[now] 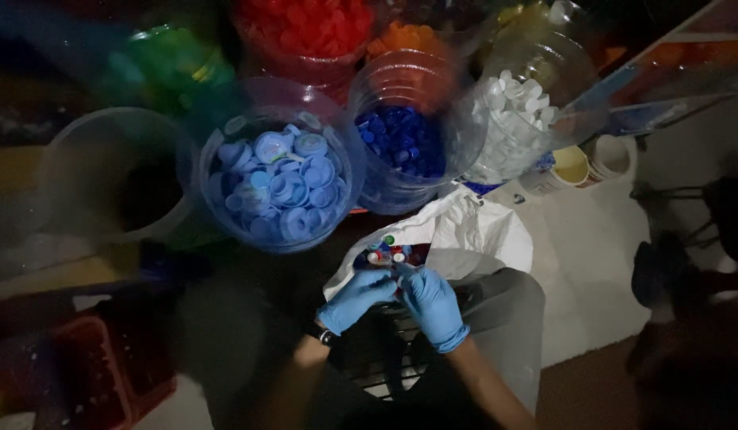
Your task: The person sorts small plastic bottle caps by color, picking them from a white bag and placing them into corresponding clear containers filled with red, blue, white, and other colored caps. The person handles the caps by hand and occasionally adjusts the bag.
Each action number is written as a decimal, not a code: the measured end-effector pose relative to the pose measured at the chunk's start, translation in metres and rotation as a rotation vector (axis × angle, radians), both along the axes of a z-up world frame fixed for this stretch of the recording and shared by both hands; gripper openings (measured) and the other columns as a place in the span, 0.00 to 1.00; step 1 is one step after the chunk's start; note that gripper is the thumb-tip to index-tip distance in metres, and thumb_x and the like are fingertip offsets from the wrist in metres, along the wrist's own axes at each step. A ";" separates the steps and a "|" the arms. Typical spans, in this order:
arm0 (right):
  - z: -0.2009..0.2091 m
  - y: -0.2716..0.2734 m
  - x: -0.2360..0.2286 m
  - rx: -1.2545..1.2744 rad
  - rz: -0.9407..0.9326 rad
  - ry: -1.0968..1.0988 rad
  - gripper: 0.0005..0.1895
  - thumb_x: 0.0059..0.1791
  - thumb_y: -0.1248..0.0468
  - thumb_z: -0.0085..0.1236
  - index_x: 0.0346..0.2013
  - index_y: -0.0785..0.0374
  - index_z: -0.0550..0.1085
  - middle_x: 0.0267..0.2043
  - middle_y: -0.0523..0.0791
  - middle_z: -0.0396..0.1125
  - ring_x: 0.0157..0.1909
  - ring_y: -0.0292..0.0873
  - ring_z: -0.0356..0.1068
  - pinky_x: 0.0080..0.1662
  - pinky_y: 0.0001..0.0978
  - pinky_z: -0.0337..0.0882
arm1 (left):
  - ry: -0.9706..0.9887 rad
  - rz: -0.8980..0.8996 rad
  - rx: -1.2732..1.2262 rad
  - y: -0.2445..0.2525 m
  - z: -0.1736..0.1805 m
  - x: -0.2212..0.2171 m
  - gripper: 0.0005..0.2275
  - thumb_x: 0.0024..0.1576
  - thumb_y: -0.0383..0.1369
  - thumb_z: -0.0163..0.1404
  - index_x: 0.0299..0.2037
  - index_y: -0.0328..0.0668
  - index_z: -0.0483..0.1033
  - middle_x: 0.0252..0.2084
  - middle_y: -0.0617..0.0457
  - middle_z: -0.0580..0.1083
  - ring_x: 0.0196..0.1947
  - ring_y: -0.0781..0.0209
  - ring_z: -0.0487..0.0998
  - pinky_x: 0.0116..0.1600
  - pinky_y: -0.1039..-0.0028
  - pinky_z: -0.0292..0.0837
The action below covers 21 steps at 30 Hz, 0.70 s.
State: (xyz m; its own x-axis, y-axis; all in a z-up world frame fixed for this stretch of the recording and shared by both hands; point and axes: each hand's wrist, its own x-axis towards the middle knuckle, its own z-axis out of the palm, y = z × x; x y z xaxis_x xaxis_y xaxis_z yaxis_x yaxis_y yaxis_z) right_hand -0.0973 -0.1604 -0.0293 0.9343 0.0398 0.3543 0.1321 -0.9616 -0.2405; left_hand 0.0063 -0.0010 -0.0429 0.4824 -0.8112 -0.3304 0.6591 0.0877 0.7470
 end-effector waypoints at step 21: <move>0.152 -0.277 0.122 0.632 -0.763 -0.355 0.04 0.54 0.61 0.62 0.35 0.54 0.79 0.29 0.45 0.74 0.30 0.41 0.75 0.35 0.32 0.73 | -0.361 0.272 0.214 -0.027 -0.053 -0.001 0.10 0.55 0.28 0.63 0.45 0.40 0.84 0.44 0.44 0.83 0.47 0.55 0.85 0.52 0.64 0.81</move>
State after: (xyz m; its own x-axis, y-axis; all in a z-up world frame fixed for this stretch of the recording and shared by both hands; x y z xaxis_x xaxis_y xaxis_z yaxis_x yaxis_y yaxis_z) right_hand 0.0251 -0.4372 0.1230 0.4722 -0.8029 0.3638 -0.2942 -0.5326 -0.7936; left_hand 0.0055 -0.0277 -0.0962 0.7814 -0.5724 -0.2485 0.3298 0.0408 0.9432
